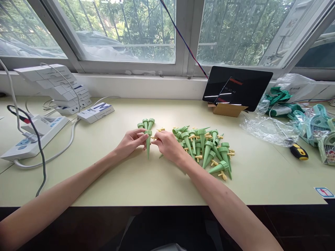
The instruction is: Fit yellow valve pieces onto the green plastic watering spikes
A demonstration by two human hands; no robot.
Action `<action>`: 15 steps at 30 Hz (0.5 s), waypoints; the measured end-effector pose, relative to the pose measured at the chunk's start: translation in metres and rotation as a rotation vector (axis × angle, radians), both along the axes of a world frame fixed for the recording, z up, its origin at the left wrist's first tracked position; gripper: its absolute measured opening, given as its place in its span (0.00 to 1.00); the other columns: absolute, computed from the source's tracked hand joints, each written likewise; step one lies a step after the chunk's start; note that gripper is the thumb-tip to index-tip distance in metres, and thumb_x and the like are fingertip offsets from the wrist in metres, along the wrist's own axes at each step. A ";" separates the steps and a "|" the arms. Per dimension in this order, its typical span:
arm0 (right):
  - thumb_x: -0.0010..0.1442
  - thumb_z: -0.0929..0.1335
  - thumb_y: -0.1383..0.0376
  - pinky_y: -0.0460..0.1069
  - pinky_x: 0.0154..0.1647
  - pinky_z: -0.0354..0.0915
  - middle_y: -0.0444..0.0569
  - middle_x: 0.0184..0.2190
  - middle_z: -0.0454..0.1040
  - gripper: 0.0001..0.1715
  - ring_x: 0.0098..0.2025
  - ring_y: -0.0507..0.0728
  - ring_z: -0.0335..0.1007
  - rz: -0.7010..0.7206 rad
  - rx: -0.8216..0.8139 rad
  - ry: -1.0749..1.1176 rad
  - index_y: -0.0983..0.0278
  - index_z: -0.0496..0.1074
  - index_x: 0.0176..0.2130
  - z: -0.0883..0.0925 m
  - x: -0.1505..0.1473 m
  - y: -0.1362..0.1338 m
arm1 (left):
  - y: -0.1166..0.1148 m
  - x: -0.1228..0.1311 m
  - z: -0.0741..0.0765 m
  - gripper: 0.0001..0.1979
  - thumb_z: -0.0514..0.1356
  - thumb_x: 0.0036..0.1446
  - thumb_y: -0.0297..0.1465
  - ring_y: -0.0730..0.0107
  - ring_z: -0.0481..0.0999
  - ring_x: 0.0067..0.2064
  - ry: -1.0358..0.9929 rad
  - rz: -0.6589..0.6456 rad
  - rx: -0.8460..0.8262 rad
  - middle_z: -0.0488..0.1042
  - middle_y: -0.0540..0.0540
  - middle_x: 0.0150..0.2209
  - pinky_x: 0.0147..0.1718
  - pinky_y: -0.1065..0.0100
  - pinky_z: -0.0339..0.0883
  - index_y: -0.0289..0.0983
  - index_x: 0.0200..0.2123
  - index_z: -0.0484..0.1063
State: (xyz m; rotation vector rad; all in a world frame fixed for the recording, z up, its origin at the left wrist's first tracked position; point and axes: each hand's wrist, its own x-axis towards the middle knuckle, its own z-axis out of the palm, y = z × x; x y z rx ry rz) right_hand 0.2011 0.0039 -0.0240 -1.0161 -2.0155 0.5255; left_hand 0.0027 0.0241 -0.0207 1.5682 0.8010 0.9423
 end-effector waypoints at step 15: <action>0.57 0.72 0.74 0.47 0.35 0.64 0.46 0.31 0.72 0.07 0.32 0.53 0.66 -0.022 0.013 0.049 0.64 0.72 0.34 -0.005 0.000 0.004 | 0.000 0.000 0.002 0.15 0.63 0.60 0.41 0.70 0.74 0.24 0.058 -0.002 0.061 0.75 0.49 0.24 0.28 0.66 0.71 0.34 0.40 0.71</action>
